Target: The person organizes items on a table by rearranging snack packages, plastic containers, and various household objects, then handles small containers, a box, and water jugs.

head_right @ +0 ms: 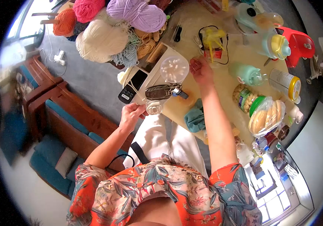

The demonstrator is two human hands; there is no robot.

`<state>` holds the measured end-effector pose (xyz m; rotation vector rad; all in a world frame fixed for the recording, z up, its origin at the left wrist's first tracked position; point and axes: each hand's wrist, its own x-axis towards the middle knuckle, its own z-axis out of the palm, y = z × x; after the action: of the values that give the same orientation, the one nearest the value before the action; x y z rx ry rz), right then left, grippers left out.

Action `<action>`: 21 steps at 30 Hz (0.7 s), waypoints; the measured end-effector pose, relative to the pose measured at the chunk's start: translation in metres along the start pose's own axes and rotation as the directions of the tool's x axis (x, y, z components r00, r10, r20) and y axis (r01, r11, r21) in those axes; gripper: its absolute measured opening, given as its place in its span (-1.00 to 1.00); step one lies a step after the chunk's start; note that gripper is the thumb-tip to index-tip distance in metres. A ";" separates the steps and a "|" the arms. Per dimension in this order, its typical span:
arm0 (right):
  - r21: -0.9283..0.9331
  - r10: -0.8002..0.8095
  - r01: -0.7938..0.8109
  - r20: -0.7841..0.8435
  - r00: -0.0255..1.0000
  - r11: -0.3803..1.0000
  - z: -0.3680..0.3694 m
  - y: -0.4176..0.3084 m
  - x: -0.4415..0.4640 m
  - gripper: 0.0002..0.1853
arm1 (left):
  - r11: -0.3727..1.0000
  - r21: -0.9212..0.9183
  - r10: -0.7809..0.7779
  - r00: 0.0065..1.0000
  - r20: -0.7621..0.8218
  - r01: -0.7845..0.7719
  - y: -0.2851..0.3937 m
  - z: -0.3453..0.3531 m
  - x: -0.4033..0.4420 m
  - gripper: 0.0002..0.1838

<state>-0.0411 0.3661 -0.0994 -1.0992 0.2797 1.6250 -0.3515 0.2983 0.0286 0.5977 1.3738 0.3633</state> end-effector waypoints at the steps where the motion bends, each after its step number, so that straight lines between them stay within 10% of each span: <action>1: 0.003 -0.015 0.015 -0.042 0.999 1.000 0.003 0.001 -0.002 -0.91 | 0.999 -0.031 0.014 1.000 0.000 -0.014 -0.002 0.000 0.000 -0.80; 21: 0.105 -0.013 0.016 -0.028 1.000 0.994 0.024 0.026 -0.002 -0.77 | 0.999 -0.042 0.034 0.999 0.038 -0.033 -0.007 -0.043 0.004 -0.83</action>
<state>-0.0760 0.3713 -0.0940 -1.0416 0.3703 1.5655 -0.3938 0.3027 0.0179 0.5908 1.3176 0.4047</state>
